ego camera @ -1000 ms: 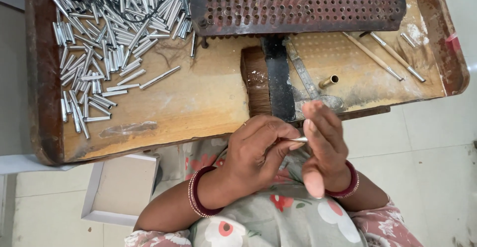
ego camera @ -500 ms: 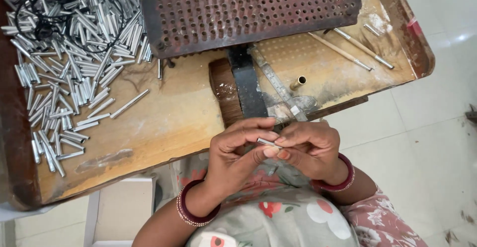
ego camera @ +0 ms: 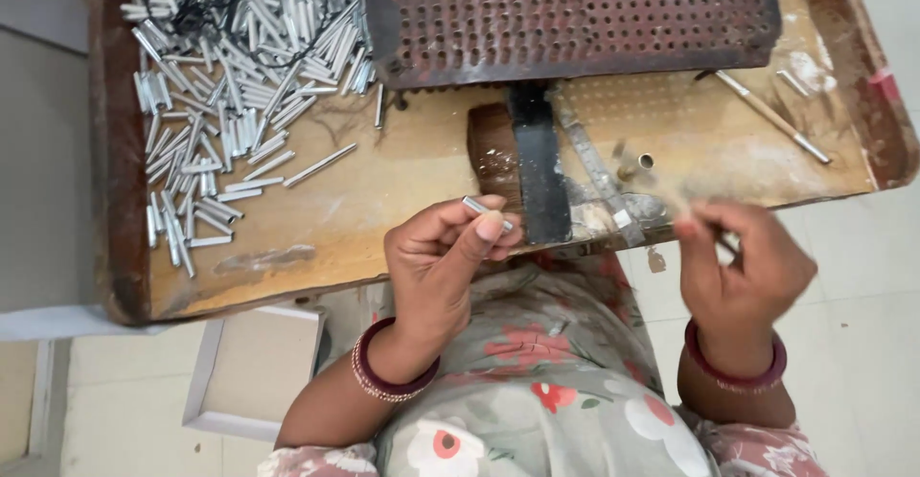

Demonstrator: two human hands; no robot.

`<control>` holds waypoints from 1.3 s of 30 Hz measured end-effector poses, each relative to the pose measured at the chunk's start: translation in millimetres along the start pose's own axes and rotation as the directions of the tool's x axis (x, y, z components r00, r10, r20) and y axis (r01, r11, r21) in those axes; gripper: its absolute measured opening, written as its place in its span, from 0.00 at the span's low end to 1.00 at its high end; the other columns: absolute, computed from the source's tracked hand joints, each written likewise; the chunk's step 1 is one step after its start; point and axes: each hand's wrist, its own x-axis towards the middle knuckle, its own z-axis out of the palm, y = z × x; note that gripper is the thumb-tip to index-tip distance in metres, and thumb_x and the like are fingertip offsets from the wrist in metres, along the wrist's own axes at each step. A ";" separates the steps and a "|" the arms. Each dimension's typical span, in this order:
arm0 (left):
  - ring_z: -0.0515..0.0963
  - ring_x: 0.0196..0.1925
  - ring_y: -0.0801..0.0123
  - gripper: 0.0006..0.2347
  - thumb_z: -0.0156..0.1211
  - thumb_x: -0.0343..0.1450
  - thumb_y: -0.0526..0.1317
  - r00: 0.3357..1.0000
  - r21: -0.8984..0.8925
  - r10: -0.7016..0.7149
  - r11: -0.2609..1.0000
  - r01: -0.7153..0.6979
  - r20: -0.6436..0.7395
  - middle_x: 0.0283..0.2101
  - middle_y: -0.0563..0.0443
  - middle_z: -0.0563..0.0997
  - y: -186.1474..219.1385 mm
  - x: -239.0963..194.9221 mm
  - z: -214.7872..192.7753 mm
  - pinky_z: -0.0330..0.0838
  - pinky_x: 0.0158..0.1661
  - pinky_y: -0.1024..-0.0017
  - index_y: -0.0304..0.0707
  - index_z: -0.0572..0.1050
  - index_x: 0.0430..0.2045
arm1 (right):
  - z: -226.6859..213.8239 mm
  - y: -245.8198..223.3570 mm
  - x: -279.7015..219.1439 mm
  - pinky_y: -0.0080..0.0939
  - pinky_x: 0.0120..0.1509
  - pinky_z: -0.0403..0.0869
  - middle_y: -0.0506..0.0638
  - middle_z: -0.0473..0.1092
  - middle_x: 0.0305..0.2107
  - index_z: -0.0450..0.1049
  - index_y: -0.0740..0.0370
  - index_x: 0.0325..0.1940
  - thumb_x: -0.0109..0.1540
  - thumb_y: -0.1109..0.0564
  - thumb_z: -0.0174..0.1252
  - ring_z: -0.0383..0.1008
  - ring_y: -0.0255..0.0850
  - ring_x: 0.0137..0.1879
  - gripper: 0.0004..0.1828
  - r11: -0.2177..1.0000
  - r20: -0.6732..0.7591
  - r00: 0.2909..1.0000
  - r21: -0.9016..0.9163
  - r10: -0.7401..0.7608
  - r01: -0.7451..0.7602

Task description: The person picks up small metal ferrule tubes from a pile on the workbench and inserts them one at a time into the holes of a perforated metal plate mounted on the bench. They occasionally handle a wooden-handled tool and continue filling the plate with tubes.

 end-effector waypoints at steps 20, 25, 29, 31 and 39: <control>0.82 0.42 0.75 0.04 0.65 0.76 0.31 0.999 -0.015 0.032 0.999 -0.032 0.041 0.41 0.46 0.84 -20.5 1.7 8.6 0.78 0.45 0.76 0.25 0.77 0.38 | 14.3 -11.7 -20.6 0.34 0.39 0.76 0.55 0.78 0.36 0.80 0.62 0.46 0.65 0.61 0.71 0.80 0.41 0.37 0.08 0.987 0.072 0.988 0.097 -0.136 0.129; 0.76 0.38 0.76 0.06 0.62 0.76 0.31 0.997 0.039 -0.059 0.998 0.057 0.059 0.37 0.47 0.81 -3.6 -5.3 18.6 0.71 0.41 0.77 0.23 0.80 0.41 | 13.9 27.0 12.7 0.36 0.54 0.77 0.53 0.79 0.44 0.81 0.63 0.53 0.74 0.63 0.63 0.81 0.40 0.46 0.04 0.994 0.005 0.999 -0.103 0.046 -0.045; 0.77 0.45 0.70 0.07 0.62 0.77 0.32 0.983 0.105 -0.042 0.994 0.024 0.177 0.40 0.45 0.81 0.7 -13.0 28.9 0.70 0.49 0.72 0.24 0.81 0.44 | 11.0 -17.5 18.4 0.43 0.57 0.76 0.59 0.76 0.50 0.80 0.67 0.48 0.64 0.60 0.66 0.78 0.48 0.52 0.10 0.975 0.022 0.995 -0.201 -0.096 0.099; 0.82 0.60 0.62 0.07 0.63 0.78 0.34 0.935 0.204 0.113 0.960 -0.189 0.335 0.53 0.40 0.82 7.6 -13.4 35.3 0.75 0.63 0.67 0.26 0.80 0.45 | 12.4 -22.6 -4.0 0.39 0.61 0.75 0.59 0.75 0.53 0.76 0.68 0.53 0.66 0.48 0.64 0.77 0.44 0.55 0.20 0.870 0.134 0.983 0.491 -0.125 0.043; 0.83 0.58 0.60 0.08 0.61 0.79 0.36 0.907 0.331 0.196 0.885 -0.327 0.374 0.54 0.36 0.81 3.8 -22.3 38.9 0.77 0.60 0.69 0.29 0.77 0.46 | 22.5 -30.3 -22.3 0.36 0.47 0.81 0.63 0.77 0.47 0.76 0.67 0.46 0.67 0.53 0.64 0.83 0.45 0.47 0.13 0.806 0.099 0.987 0.590 -0.125 0.043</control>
